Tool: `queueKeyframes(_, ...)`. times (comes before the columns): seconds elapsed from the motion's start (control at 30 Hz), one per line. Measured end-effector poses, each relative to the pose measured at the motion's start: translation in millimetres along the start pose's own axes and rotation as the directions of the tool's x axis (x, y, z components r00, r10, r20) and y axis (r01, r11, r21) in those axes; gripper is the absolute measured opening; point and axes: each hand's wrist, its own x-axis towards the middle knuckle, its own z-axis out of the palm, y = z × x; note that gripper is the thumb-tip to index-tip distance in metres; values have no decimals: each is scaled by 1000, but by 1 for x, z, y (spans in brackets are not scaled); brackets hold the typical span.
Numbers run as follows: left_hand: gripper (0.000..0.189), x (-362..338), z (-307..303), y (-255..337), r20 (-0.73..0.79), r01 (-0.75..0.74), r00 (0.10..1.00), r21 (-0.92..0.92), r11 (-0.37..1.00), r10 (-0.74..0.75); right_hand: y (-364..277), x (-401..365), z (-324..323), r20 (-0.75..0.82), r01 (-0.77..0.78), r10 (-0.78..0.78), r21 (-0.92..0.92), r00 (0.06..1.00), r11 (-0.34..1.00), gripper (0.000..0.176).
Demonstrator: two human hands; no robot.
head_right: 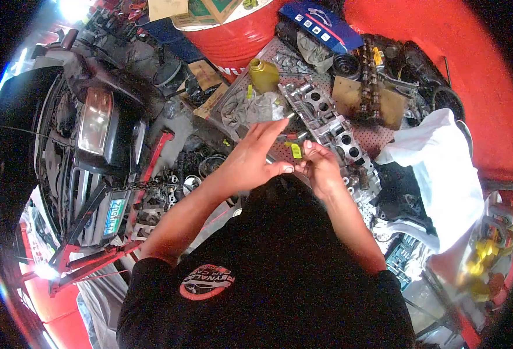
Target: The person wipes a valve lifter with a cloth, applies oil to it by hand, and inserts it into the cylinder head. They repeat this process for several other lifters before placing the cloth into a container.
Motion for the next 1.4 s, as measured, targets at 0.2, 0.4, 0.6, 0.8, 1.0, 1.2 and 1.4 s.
queueKeyframes(0.2,11,7,11,-23,162,-106,981,-24,994,108,-4,-7,9,25,-31,31,-24,999,999,17)
queueKeyframes(0.4,12,2,17,1,73,-316,949,228,921,307,12,0,3,5,-57,58,249,998,967,18)
queueKeyframes(0.6,12,-21,32,12,101,-289,957,304,908,271,18,6,6,-23,-68,80,334,997,940,27)
queueKeyframes(0.8,14,-34,33,12,208,-331,939,323,887,275,46,22,3,-132,-85,157,432,979,898,23)
queueKeyframes(1.0,12,-41,30,7,204,-309,944,267,913,260,50,24,11,-176,-40,94,289,980,957,20)
queueKeyframes(1.2,12,-28,15,-8,177,-271,954,157,950,243,33,53,25,-357,9,147,402,923,916,24)
queueKeyframes(1.4,19,-66,-47,-148,-79,426,904,246,871,-420,43,82,44,-65,-25,68,515,996,857,24)
